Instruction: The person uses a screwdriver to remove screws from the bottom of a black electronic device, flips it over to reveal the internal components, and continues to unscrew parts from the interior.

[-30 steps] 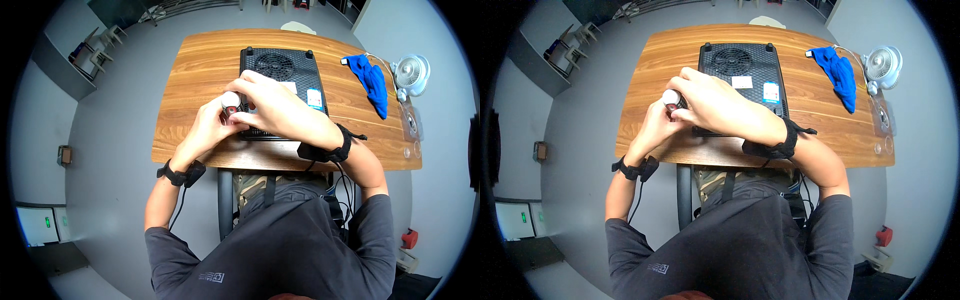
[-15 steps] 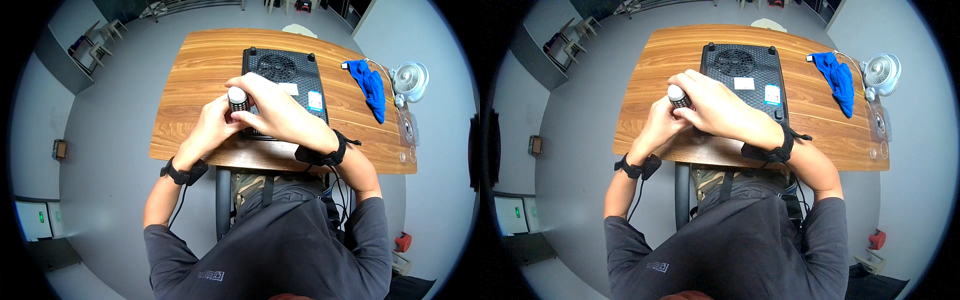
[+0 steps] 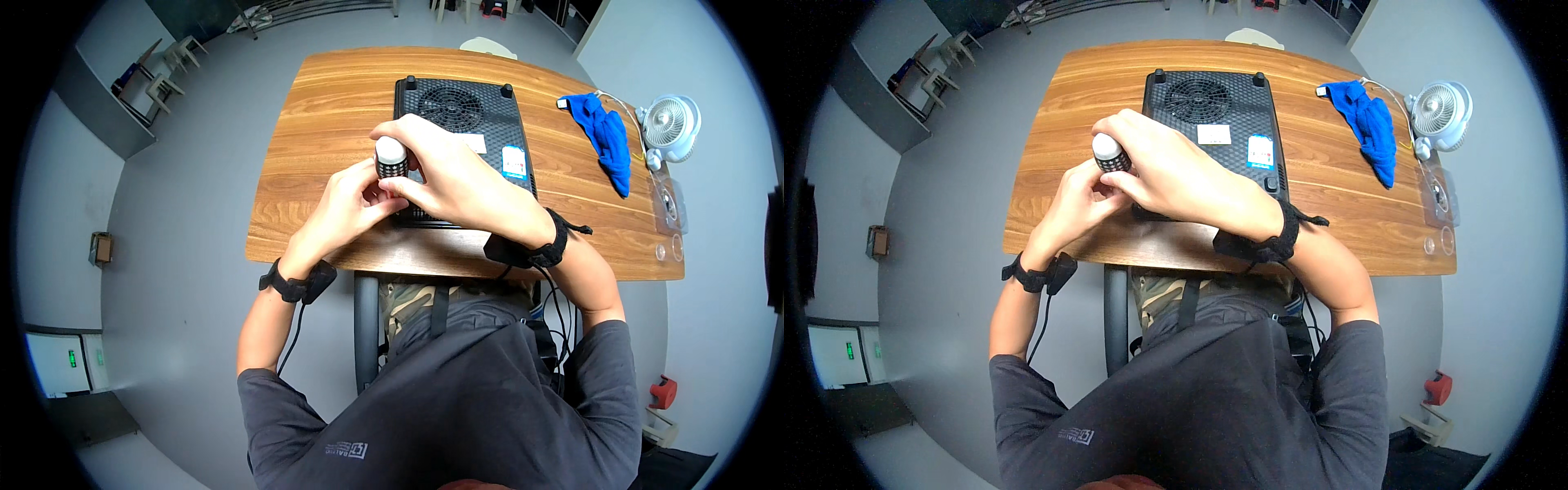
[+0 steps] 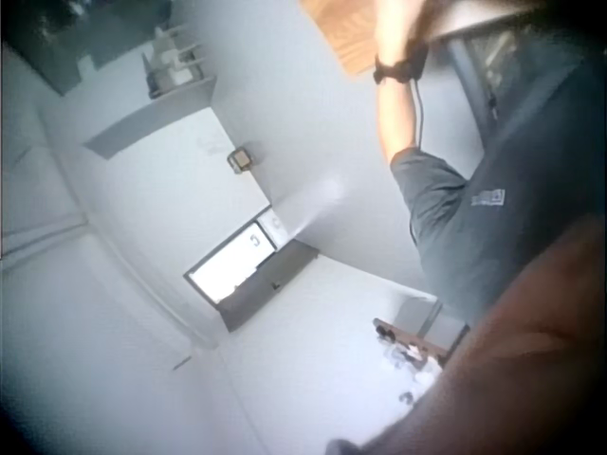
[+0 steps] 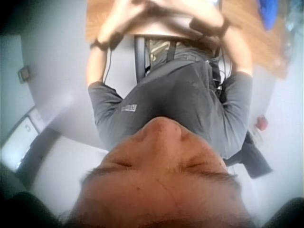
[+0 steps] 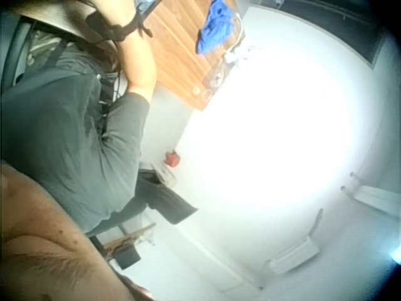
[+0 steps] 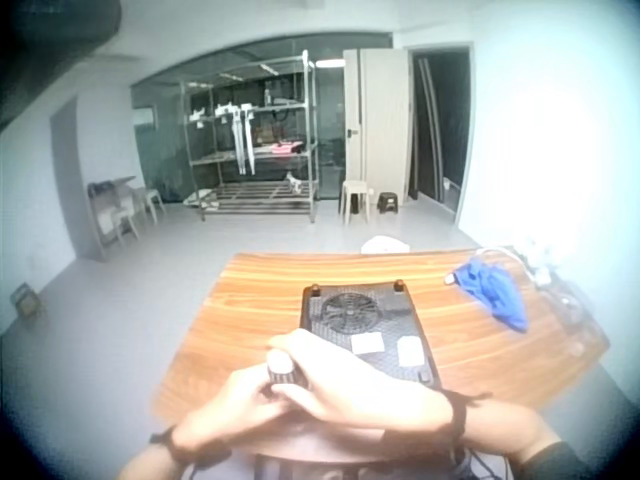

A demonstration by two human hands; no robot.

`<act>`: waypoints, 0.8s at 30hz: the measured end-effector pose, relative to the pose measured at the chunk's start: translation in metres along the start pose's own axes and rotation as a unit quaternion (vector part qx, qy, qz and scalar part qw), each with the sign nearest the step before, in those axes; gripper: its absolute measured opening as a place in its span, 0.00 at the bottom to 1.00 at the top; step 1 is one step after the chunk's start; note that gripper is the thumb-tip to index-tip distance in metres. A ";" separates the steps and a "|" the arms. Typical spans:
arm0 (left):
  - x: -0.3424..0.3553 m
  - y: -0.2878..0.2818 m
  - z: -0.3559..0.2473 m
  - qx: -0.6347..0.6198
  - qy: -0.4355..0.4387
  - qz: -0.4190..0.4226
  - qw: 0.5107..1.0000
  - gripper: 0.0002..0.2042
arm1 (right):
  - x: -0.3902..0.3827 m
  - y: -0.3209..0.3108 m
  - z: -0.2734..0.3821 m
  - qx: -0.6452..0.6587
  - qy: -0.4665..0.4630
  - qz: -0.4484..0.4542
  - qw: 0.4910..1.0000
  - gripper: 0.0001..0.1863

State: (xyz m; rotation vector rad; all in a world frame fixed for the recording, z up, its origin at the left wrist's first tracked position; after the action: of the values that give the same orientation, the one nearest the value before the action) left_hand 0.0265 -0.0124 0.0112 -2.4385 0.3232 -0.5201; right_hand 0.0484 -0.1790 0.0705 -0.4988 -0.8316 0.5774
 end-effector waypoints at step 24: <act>0.006 0.005 0.001 0.016 0.004 0.011 1.000 0.11 | -0.007 -0.002 -0.004 0.011 -0.007 -0.008 1.000 0.28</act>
State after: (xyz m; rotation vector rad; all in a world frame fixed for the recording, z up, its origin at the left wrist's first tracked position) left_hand 0.0319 -0.0176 0.0088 -2.4005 0.3420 -0.5211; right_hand 0.0481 -0.1863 0.0659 -0.4677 -0.8405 0.5765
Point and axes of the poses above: each hand's wrist, its own x-axis towards the middle knuckle, its own y-axis out of the palm, z = x × y, the point moved 4 cm from there along x, towards the middle knuckle, and after that the axes turned 3 degrees about x, right-handed, at the moved point
